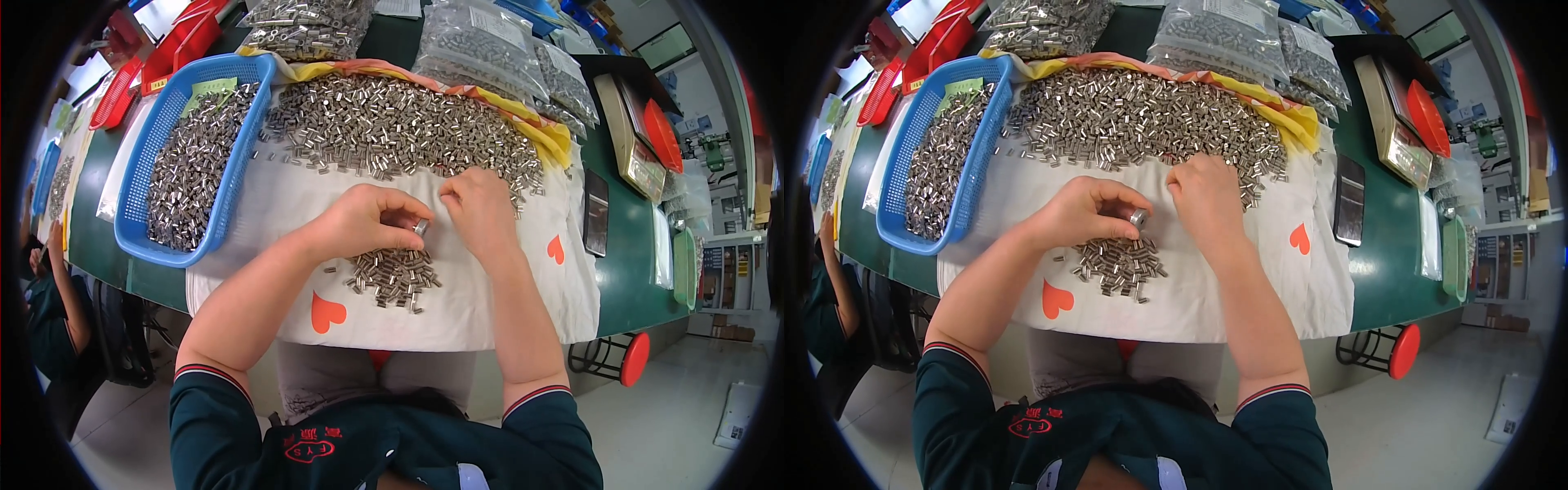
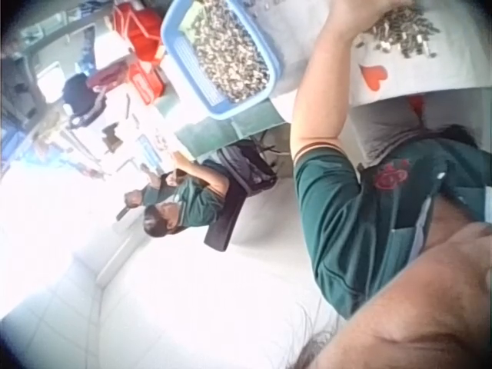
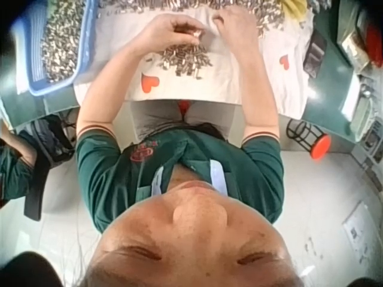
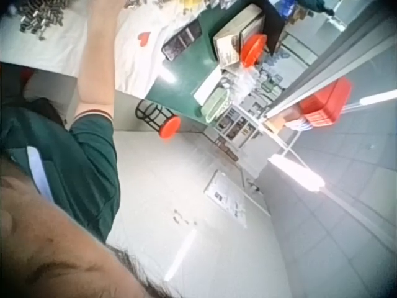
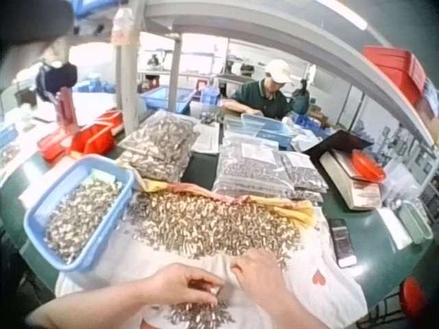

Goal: Inspecting and sorting small metal hardware components into a small container at a workbench.

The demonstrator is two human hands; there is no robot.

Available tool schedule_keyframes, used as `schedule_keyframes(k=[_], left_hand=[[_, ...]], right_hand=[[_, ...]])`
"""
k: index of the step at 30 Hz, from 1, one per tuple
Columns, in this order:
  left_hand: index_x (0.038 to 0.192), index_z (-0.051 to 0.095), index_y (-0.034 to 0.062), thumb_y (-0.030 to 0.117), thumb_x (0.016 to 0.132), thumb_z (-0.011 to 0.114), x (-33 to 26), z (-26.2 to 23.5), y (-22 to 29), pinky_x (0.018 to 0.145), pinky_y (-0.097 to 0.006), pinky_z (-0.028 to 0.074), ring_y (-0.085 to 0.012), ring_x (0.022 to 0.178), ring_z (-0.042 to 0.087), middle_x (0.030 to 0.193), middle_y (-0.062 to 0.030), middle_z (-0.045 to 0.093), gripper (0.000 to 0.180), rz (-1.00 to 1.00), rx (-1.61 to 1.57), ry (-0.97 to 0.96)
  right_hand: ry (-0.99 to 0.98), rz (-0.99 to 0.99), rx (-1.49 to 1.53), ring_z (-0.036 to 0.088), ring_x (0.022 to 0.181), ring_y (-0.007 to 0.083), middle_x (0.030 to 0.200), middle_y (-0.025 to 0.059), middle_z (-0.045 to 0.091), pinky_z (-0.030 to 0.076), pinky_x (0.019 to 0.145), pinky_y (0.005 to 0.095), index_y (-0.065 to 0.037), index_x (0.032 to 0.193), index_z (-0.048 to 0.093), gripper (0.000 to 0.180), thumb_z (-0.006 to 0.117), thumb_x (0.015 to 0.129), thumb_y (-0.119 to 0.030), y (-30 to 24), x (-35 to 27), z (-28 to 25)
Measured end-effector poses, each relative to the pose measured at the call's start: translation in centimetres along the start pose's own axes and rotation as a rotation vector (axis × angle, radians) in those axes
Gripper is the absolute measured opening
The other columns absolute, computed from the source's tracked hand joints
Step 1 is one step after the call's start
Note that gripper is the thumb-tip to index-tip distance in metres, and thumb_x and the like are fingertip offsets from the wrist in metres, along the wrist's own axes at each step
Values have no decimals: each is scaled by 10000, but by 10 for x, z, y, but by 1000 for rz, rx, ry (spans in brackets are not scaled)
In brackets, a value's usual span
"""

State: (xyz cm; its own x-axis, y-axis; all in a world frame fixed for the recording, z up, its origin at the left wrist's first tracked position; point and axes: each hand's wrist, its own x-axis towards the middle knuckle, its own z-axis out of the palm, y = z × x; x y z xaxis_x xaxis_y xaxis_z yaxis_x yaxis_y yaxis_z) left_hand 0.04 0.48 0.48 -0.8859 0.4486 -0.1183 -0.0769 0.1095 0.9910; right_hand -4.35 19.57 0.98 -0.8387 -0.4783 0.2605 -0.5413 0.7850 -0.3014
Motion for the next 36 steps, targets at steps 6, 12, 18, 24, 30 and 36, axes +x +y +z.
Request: schedule_keyframes(k=[6, 12, 18, 24, 30, 36], left_hand=[[1042, 579, -2, -7, 733, 665, 5, -1, -4, 716, -205, 476, -57, 789, 549, 879, -10, 595, 321, -21, -234, 42], [1058, 558, -4, 13, 746, 661, 5, -2, -7, 702, -213, 486, -65, 767, 559, 854, -17, 584, 329, -15, -360, 104], [1057, 558, -11, 14, 747, 661, 5, -5, -7, 694, -205, 485, -64, 765, 559, 857, -21, 589, 328, -4, -370, 89], [1043, 577, -21, -16, 733, 659, 4, 1, 0, 678, -203, 491, -67, 729, 573, 815, -28, 605, 321, -20, -255, 121], [1038, 583, -21, -15, 726, 666, 2, 0, -1, 681, -212, 497, -79, 752, 585, 838, -45, 618, 323, -65, -183, 168], [1011, 609, 5, 59, 705, 711, 0, 0, -1, 664, -206, 476, -64, 718, 566, 797, -20, 618, 327, -21, -110, 106]], right_hand=[[24, -93, -15, 530, 774, 223, 744, 31, 554, 394, 714, 352, -99, 712, 616, 34, 631, 682, -104, -13, -10, 0], [-51, 167, 607, 575, 711, 197, 751, 55, 601, 451, 645, 300, -34, 774, 611, 64, 610, 711, -44, -17, -11, -17], [-53, 111, 727, 581, 722, 139, 751, 53, 610, 460, 634, 251, -27, 802, 616, 88, 624, 715, -36, -25, -12, -19], [39, 9, 513, 568, 677, 189, 704, 59, 591, 454, 601, 293, -28, 744, 598, 69, 631, 684, -37, -30, -15, -13], [21, -17, 533, 573, 676, 160, 714, 52, 601, 448, 606, 270, -23, 760, 602, 78, 639, 692, -39, -26, -15, -17], [-83, 160, 654, 556, 656, 94, 723, 26, 606, 435, 595, 233, -20, 799, 616, 91, 640, 714, -44, -12, -11, -21]])
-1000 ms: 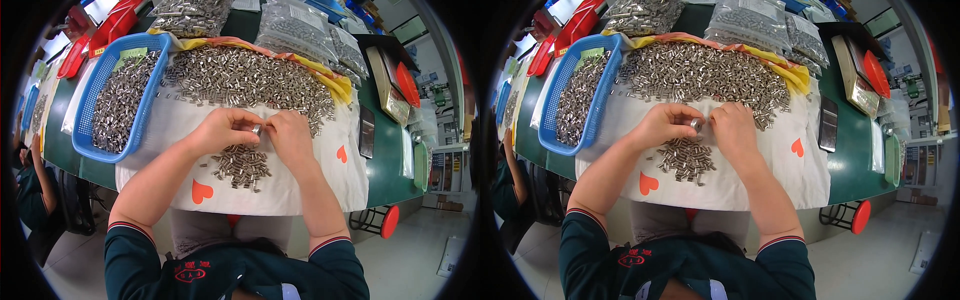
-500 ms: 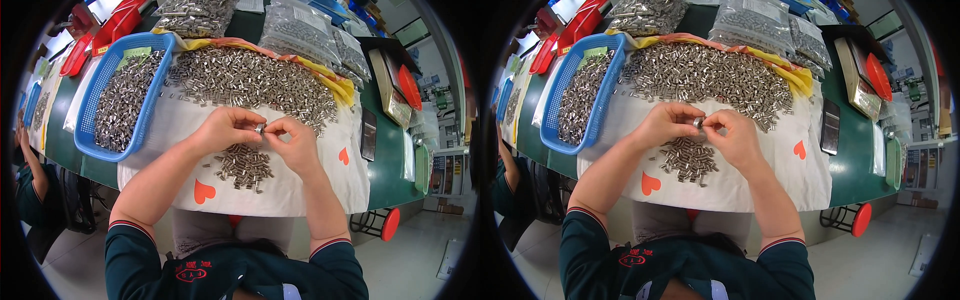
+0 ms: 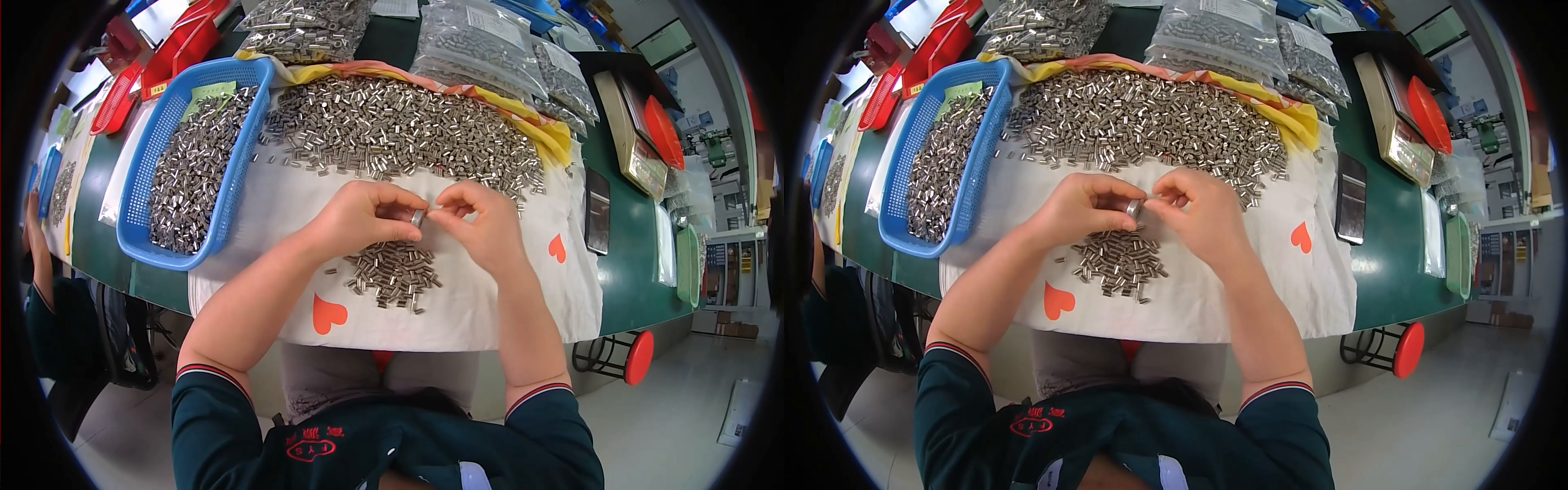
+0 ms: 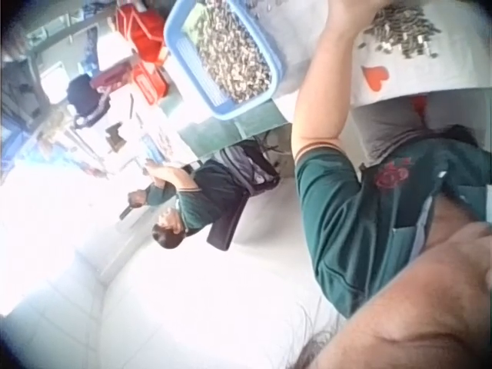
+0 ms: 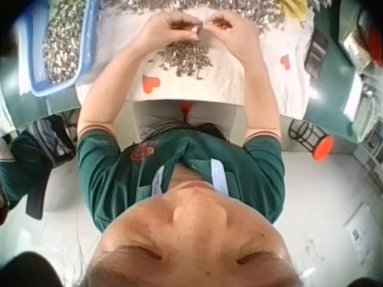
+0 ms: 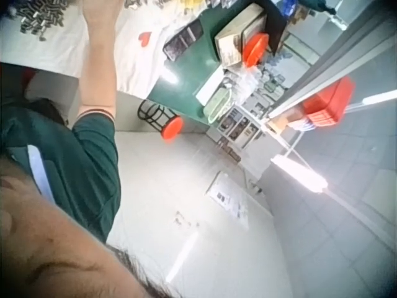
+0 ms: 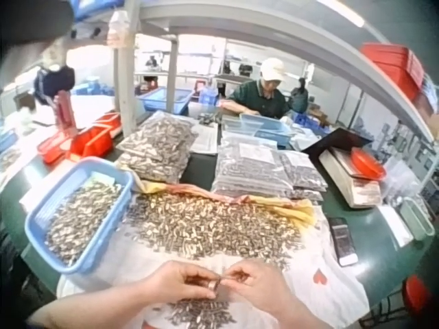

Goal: Inspecting and sorting small metal hardware components into a small container at a workbench.

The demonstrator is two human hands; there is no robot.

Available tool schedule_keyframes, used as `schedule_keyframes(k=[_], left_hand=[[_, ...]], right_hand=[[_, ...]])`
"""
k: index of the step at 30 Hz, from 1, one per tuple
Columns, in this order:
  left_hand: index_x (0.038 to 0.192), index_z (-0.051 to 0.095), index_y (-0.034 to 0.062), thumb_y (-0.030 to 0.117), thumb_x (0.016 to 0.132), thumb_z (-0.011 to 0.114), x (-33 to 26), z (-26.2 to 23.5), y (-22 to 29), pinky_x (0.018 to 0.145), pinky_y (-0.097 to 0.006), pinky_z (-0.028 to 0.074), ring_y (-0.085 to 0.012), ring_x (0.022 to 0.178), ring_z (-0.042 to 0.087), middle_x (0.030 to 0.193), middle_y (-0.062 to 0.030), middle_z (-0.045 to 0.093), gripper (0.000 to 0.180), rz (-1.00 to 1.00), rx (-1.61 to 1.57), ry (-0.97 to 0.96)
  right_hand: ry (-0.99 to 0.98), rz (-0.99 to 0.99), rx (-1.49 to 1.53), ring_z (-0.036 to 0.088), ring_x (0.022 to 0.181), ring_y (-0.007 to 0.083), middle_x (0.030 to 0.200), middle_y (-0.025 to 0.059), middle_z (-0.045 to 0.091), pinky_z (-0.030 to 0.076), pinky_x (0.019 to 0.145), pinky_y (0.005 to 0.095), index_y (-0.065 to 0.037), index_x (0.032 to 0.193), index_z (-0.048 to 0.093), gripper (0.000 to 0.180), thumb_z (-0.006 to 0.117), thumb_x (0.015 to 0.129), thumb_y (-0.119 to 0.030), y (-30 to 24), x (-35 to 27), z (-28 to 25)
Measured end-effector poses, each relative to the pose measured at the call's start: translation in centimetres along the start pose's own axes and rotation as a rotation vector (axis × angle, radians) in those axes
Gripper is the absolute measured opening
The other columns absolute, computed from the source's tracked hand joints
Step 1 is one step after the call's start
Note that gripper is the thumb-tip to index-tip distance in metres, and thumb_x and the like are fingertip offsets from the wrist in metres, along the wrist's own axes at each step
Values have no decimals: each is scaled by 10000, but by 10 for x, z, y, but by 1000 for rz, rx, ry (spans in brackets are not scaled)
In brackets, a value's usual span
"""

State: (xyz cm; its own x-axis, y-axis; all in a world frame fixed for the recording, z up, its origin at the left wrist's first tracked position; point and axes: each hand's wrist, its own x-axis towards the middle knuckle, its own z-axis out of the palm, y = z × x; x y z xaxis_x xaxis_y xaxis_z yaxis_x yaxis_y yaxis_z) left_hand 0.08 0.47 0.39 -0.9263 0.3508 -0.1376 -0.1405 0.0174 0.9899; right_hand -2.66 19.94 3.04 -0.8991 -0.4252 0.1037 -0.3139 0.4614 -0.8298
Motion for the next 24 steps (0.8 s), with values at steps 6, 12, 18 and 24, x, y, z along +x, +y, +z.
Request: schedule_keyframes(k=[6, 12, 18, 24], left_hand=[[1001, 619, 39, 93, 688, 734, -1, 0, 5, 664, -207, 456, -52, 709, 535, 795, 7, 610, 337, 2, 145, -99], [1015, 600, 11, -2, 721, 676, 2, -2, 1, 665, -186, 453, -39, 738, 529, 816, 12, 584, 304, -16, 80, -44], [1074, 549, -17, -24, 747, 638, 5, -3, -3, 695, -206, 484, -61, 780, 560, 885, -24, 596, 339, -22, -218, -34], [1046, 561, -20, 16, 748, 658, 6, -3, -4, 675, -206, 484, -66, 739, 559, 812, -14, 583, 316, 6, -214, -15]], right_hand=[[107, 200, -337, 575, 671, 221, 723, 94, 602, 455, 625, 324, -30, 781, 607, 118, 626, 706, -119, 13, 5, -24], [118, 0, -640, 564, 705, 259, 708, 98, 588, 445, 662, 375, -37, 756, 612, 88, 624, 702, -106, 22, 7, 0], [20, 85, -52, 590, 693, 188, 754, 83, 611, 461, 616, 285, -20, 754, 616, 61, 618, 718, -68, -7, -1, 4], [22, -113, 58, 589, 670, 156, 745, 70, 611, 458, 602, 248, -12, 775, 605, 67, 617, 714, -39, -10, -4, 10]])
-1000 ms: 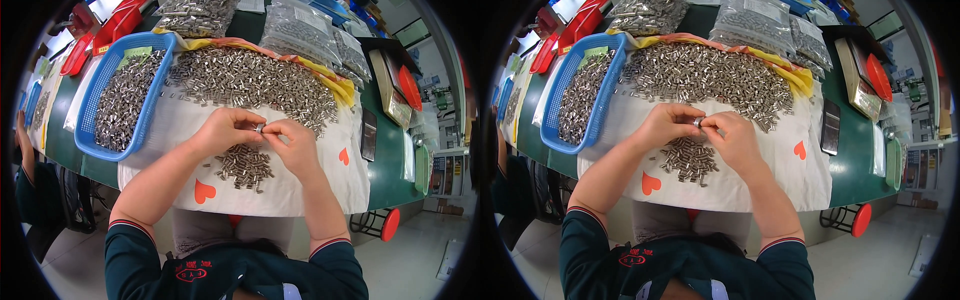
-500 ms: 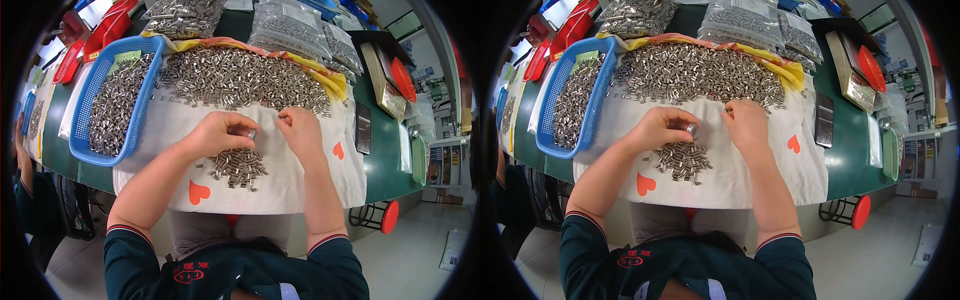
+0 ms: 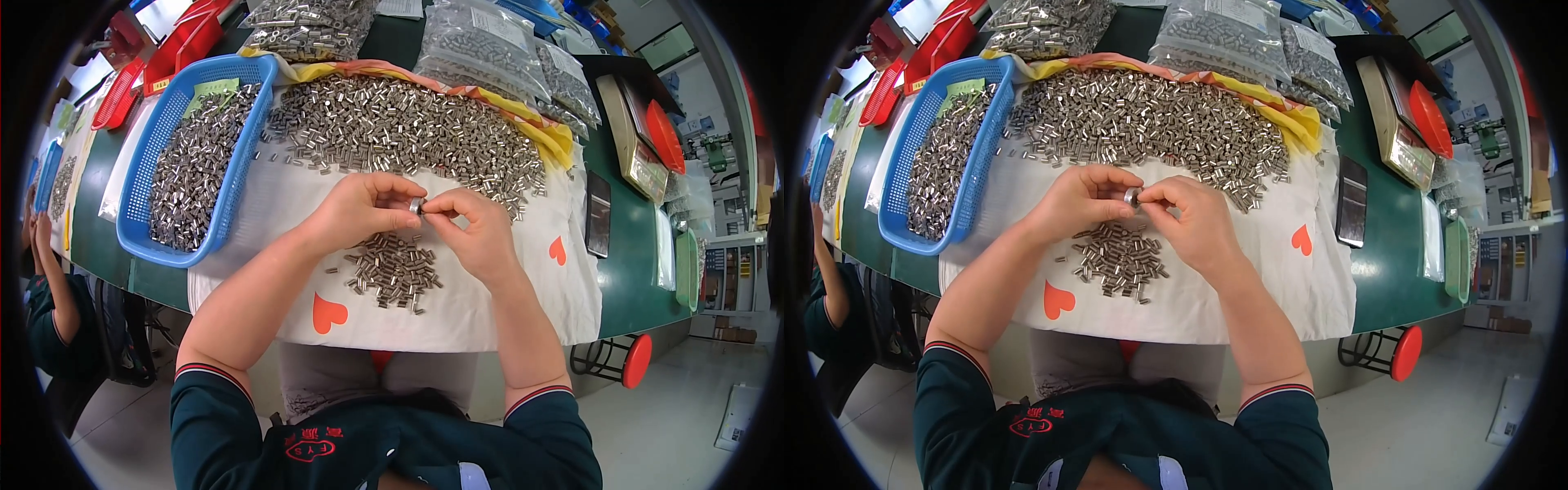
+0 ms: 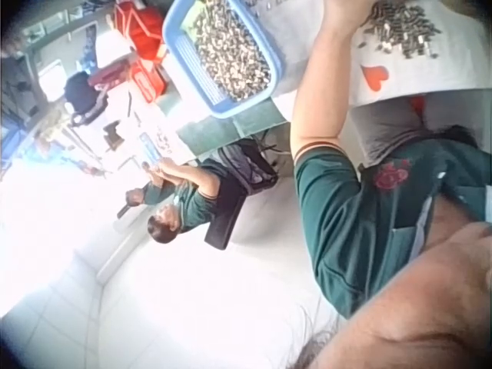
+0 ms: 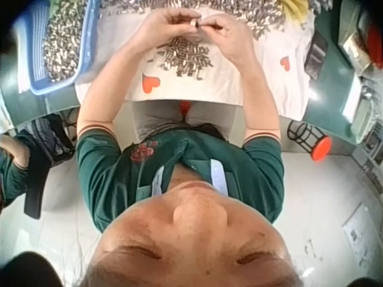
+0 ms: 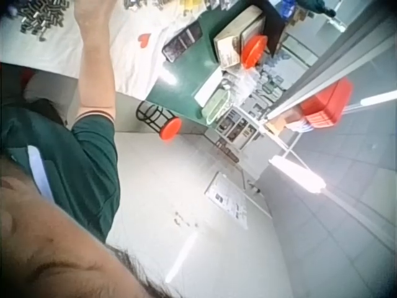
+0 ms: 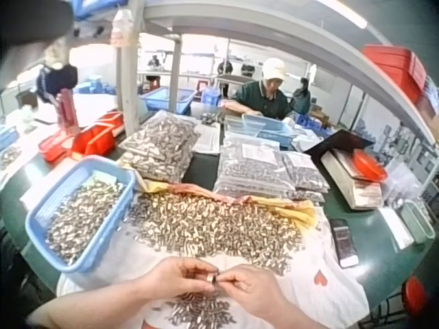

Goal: Inspecting and sorting small metal hardware components into a small container at a workbench.

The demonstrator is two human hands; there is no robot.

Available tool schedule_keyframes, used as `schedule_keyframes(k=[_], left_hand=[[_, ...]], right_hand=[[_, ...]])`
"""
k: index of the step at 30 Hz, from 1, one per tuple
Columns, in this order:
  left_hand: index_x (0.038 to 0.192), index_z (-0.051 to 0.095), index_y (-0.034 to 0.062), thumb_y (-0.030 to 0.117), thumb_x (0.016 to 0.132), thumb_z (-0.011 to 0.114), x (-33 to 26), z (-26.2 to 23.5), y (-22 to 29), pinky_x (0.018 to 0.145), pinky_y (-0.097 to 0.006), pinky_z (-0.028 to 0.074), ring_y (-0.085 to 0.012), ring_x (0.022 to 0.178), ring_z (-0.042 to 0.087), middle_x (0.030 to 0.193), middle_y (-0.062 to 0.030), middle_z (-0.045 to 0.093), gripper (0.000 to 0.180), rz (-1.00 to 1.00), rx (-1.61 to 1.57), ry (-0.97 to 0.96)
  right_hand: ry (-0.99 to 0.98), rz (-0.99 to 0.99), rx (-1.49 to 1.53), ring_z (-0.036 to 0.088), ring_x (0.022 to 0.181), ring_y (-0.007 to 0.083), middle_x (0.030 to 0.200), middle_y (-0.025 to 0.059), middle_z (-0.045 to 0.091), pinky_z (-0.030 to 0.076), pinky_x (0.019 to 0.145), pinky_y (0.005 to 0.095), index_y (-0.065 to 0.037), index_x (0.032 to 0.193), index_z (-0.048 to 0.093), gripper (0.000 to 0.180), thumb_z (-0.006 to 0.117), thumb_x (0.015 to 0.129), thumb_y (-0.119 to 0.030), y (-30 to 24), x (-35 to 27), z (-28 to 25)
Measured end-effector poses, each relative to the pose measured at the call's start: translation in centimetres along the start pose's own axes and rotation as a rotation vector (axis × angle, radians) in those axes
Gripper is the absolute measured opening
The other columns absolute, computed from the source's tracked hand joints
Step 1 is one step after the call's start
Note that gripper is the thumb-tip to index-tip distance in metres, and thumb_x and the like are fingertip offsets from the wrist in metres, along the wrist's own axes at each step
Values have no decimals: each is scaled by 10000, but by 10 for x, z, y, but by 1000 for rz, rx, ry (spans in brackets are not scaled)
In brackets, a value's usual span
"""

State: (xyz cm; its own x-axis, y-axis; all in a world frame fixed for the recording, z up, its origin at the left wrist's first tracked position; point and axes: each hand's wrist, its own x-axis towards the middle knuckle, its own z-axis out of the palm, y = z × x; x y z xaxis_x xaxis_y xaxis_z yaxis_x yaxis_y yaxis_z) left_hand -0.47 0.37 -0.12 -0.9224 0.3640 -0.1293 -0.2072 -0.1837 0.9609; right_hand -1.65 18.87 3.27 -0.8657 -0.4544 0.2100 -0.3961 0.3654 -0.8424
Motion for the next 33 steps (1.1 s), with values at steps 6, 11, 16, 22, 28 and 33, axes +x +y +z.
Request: schedule_keyframes(k=[6, 11, 16, 22, 28, 33], left_hand=[[1045, 571, -27, 24, 741, 671, -1, 3, -1, 655, -205, 480, -66, 724, 562, 811, -27, 597, 324, -18, 2, 36], [1031, 585, -25, 35, 731, 683, -2, 3, 1, 666, -205, 480, -59, 727, 561, 818, -28, 608, 322, -25, 39, 41], [1015, 601, -7, 18, 718, 690, -4, 5, 6, 676, -203, 471, -55, 741, 556, 832, -17, 611, 311, -39, 186, -17], [993, 610, 5, 65, 703, 719, -8, 3, 9, 688, -207, 464, -54, 739, 549, 845, -1, 617, 316, -60, 335, -123], [994, 608, 11, 58, 701, 718, -7, 3, 10, 694, -203, 461, -49, 750, 544, 854, 3, 615, 317, -26, 271, -148], [1002, 607, 22, 3, 707, 692, -7, 3, 10, 691, -186, 458, -41, 789, 546, 875, -1, 617, 308, -43, 228, -111]], right_hand=[[63, -143, -297, 587, 687, 164, 736, 57, 611, 452, 608, 256, -25, 764, 618, 72, 630, 694, -14, 0, -4, 8], [24, -163, -207, 583, 651, 166, 739, 61, 612, 455, 602, 255, -20, 790, 612, 107, 645, 688, -30, 3, -3, 2], [-79, 59, -96, 568, 648, 172, 717, 60, 595, 451, 602, 278, -30, 813, 608, 117, 634, 702, -57, -1, 1, -11], [-36, 123, -420, 559, 685, 178, 764, 75, 587, 450, 637, 273, -25, 826, 610, 133, 626, 701, -66, 18, 6, -51], [-48, 99, -631, 544, 751, 249, 736, 93, 573, 435, 692, 344, -24, 782, 611, 103, 602, 689, -68, 36, 6, -38], [-64, 15, -655, 546, 745, 265, 714, 97, 573, 444, 694, 367, -38, 715, 598, 33, 595, 691, -61, 32, 5, -21]])
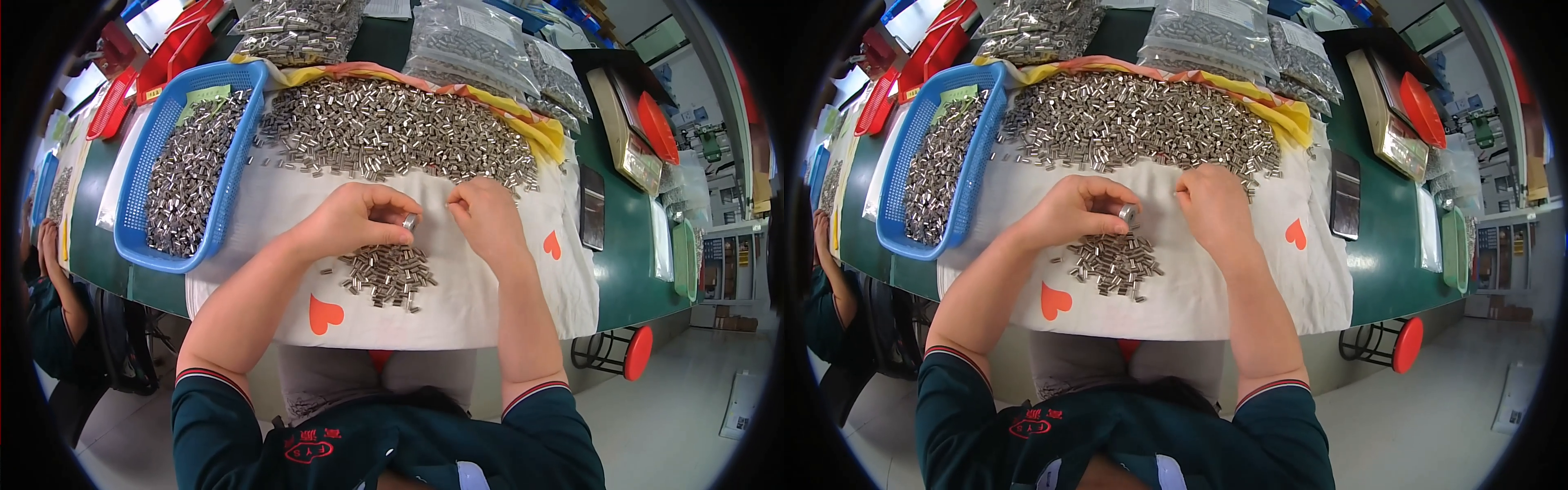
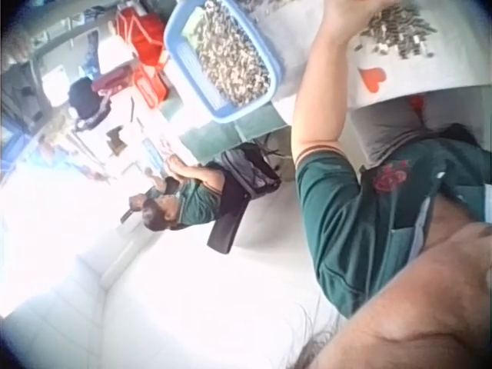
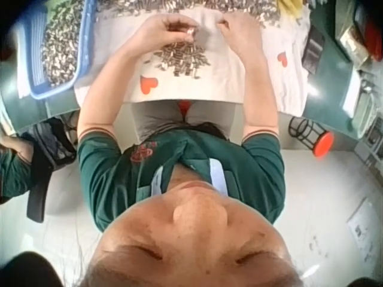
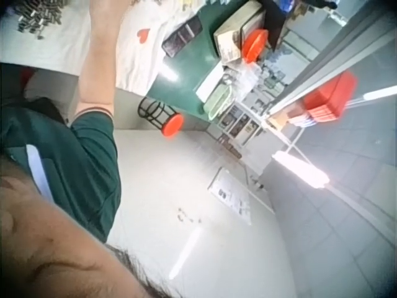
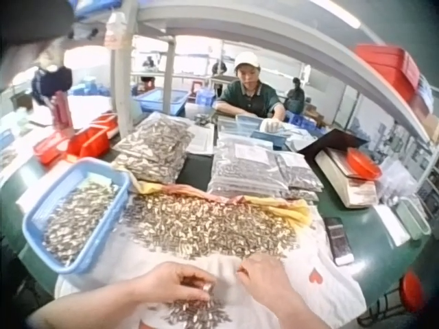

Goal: Inspecting and sorting small metal hardware components into a small container at a workbench.

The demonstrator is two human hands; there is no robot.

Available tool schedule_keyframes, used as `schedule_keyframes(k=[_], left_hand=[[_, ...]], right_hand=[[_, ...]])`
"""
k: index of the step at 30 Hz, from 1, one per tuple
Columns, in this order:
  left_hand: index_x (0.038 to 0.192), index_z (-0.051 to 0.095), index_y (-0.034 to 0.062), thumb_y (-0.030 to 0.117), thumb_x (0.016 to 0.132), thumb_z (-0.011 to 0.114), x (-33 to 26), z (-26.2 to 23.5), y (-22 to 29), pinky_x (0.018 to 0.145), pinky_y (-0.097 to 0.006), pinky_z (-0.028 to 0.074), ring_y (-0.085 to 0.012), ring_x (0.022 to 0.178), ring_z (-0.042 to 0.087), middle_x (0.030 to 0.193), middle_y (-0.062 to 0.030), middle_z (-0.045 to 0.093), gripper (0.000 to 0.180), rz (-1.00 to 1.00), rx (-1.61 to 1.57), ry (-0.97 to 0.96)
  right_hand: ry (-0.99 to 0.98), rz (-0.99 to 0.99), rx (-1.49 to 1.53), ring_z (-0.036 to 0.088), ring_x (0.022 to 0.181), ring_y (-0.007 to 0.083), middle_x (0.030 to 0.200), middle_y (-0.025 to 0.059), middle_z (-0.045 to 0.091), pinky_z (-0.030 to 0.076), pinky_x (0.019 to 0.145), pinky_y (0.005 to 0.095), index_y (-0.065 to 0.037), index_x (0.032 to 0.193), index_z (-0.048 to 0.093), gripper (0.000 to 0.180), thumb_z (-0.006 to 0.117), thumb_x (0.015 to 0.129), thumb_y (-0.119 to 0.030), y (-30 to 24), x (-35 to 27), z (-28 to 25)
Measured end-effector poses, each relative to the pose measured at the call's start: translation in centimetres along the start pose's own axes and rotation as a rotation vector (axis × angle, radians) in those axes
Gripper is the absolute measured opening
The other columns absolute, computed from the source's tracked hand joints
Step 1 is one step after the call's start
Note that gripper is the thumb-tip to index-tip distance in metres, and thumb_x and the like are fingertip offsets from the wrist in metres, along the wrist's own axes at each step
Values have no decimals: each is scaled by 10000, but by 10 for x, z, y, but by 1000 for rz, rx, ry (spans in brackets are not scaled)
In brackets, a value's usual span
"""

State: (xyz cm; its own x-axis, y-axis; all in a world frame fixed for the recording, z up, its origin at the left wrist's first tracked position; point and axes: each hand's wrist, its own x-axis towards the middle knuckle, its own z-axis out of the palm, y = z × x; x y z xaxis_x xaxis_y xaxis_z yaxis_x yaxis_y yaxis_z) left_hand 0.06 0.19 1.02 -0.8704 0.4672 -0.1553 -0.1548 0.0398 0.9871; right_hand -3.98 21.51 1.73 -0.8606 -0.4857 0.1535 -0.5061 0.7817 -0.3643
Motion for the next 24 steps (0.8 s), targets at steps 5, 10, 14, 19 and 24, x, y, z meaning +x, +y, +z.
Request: schedule_keyframes(k=[5, 10, 14, 19, 24], left_hand=[[1060, 561, -5, -17, 740, 652, 4, -4, -7, 704, -195, 474, -63, 798, 563, 900, -24, 602, 333, 24, -224, 63], [1055, 554, -18, 18, 754, 653, 7, -3, -11, 668, -208, 481, -70, 743, 571, 829, -33, 602, 319, 57, -245, 97], [1047, 568, -20, 18, 740, 667, 8, -2, -14, 663, -207, 483, -71, 735, 571, 825, -33, 604, 324, 62, -216, 119], [1021, 586, -25, 24, 723, 685, 6, 4, -7, 661, -201, 482, -66, 731, 569, 811, -30, 609, 318, 25, -154, 173], [1005, 598, -20, 19, 711, 693, 6, 5, -5, 654, -198, 479, -58, 723, 563, 795, -25, 612, 311, -7, -95, 218]], right_hand=[[-16, 105, 419, 574, 726, 179, 741, 63, 599, 448, 660, 285, -20, 762, 607, 58, 612, 710, -46, -26, 0, -8], [32, 11, 636, 592, 685, 164, 771, 73, 616, 464, 609, 266, -22, 783, 609, 75, 608, 718, -59, -33, -3, -3], [58, -6, 585, 579, 680, 133, 738, 41, 608, 451, 630, 246, -25, 780, 611, 87, 622, 697, 1, -38, -5, 0], [132, -69, 471, 581, 670, 147, 723, 50, 600, 452, 593, 257, -22, 763, 599, 91, 623, 681, 9, -39, -7, 8], [182, -113, 392, 586, 676, 145, 741, 51, 612, 451, 597, 256, -17, 781, 599, 96, 634, 691, -17, -40, -8, 8]])
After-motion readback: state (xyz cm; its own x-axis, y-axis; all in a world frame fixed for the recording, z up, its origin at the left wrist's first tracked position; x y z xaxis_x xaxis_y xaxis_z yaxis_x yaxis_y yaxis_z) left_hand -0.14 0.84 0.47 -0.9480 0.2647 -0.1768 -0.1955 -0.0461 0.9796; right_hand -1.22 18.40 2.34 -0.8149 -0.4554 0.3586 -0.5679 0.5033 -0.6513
